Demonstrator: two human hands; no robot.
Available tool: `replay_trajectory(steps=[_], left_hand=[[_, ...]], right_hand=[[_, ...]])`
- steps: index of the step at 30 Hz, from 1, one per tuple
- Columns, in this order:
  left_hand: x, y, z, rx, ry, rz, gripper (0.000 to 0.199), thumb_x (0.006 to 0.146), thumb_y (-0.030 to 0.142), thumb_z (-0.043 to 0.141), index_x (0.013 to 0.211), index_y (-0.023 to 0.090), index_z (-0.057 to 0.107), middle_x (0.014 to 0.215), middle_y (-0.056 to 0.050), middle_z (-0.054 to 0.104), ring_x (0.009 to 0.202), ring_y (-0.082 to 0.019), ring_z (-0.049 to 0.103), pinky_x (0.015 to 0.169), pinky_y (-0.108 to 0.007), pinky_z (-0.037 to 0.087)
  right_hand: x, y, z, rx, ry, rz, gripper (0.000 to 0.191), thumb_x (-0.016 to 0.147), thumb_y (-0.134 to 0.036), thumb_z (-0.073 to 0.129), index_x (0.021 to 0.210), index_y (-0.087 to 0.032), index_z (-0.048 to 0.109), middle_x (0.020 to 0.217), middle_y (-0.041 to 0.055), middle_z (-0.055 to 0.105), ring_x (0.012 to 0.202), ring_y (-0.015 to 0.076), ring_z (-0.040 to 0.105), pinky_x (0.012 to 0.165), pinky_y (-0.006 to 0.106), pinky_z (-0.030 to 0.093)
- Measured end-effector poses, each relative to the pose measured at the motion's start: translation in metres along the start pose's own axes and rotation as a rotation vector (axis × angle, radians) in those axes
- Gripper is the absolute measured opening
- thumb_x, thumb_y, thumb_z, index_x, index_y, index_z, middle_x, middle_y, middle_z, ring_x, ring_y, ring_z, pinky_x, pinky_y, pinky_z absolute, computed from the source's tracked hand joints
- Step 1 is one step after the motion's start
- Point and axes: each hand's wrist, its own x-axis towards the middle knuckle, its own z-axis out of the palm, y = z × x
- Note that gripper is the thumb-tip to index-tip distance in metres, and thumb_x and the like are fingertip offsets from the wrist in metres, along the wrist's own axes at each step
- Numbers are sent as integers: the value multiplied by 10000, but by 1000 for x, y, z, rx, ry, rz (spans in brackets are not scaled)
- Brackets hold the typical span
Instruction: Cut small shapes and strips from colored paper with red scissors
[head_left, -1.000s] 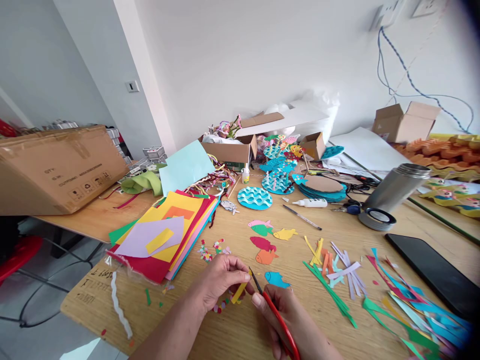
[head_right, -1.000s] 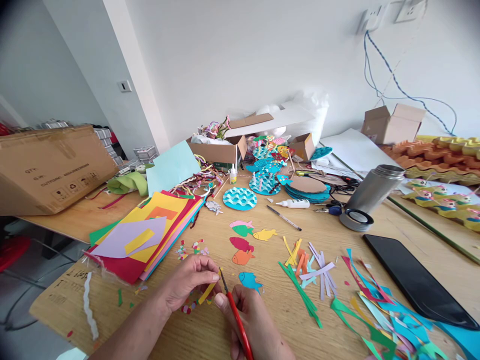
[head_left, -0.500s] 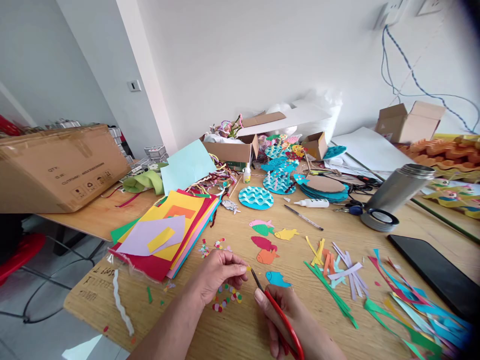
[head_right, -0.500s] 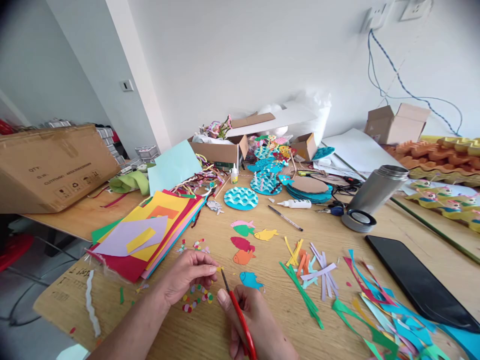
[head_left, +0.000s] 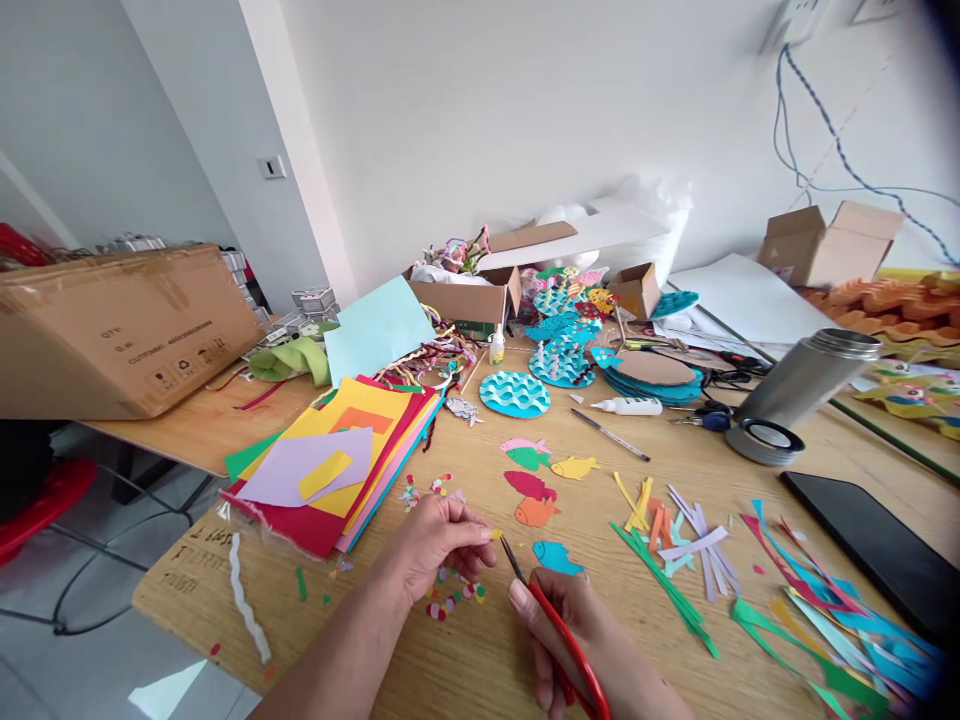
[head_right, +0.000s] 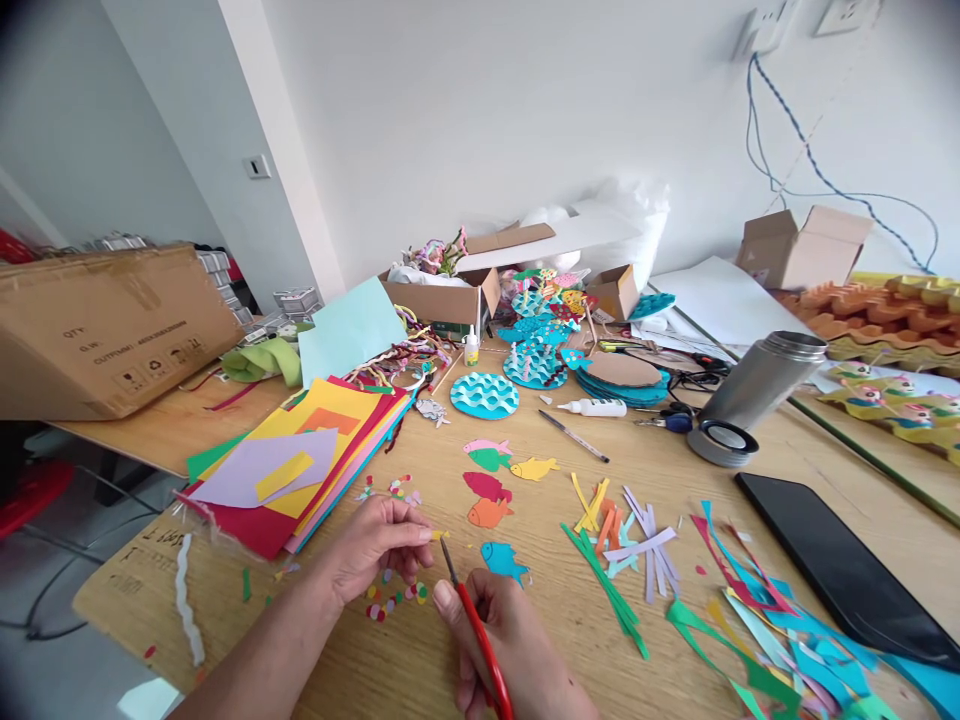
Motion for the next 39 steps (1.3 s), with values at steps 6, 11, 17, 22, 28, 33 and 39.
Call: replay_trajectory(steps=[6, 11, 17, 22, 28, 33, 39], left_hand=[[0, 0, 1, -9, -5, -24, 222, 555, 289, 721, 625, 96, 636, 544, -64, 674, 380, -90, 521, 403, -207, 410], [0, 0, 1, -20, -23, -36, 216, 551, 288, 714, 608, 95, 635, 534, -60, 667, 359, -93, 513, 384, -221, 431], [1, -1, 1, -34, -45, -35, 207, 565, 281, 712, 612, 92, 640, 537, -60, 671, 362, -94, 517, 373, -218, 445], [1, -2, 0, -32, -52, -33, 199, 575, 275, 707, 619, 92, 641, 539, -63, 674, 360, -93, 517, 374, -218, 445], [0, -3, 0, -32, -62, -28, 202, 581, 277, 707, 620, 91, 640, 542, -65, 676, 362, -93, 519, 381, -219, 440], [1, -3, 1, -28, -57, -34, 211, 573, 281, 713, 620, 89, 639, 542, -65, 675, 369, -96, 523, 384, -220, 440], [1, -3, 0, -27, -57, -33, 202, 576, 271, 707, 625, 87, 639, 541, -65, 676, 364, -91, 519, 375, -213, 438]], right_hand=[[-1, -1, 0, -23, 12, -1, 578, 693, -784, 418, 684, -207, 386, 350, -60, 511, 269, 58, 449, 292, 140, 283], [-1, 0, 0, -14, 9, 8, 558, 700, -766, 441, 688, -211, 385, 337, -71, 491, 266, 64, 451, 290, 141, 278], [1, 3, -1, -9, -6, -7, 523, 727, -728, 461, 691, -214, 373, 344, -82, 491, 274, 55, 440, 292, 133, 299], [0, 6, -1, 6, -2, -13, 495, 748, -699, 473, 708, -217, 367, 340, -85, 492, 265, 48, 420, 295, 130, 288], [1, 9, 0, 45, -10, -11, 512, 719, -717, 491, 701, -224, 356, 332, -94, 479, 258, 50, 408, 278, 128, 286], [2, 8, -1, 18, 1, 0, 518, 712, -720, 494, 699, -222, 354, 322, -99, 468, 248, 45, 406, 268, 121, 271], [3, 8, -2, 7, -8, 19, 544, 695, -752, 471, 699, -220, 357, 319, -95, 475, 244, 43, 405, 260, 120, 280]])
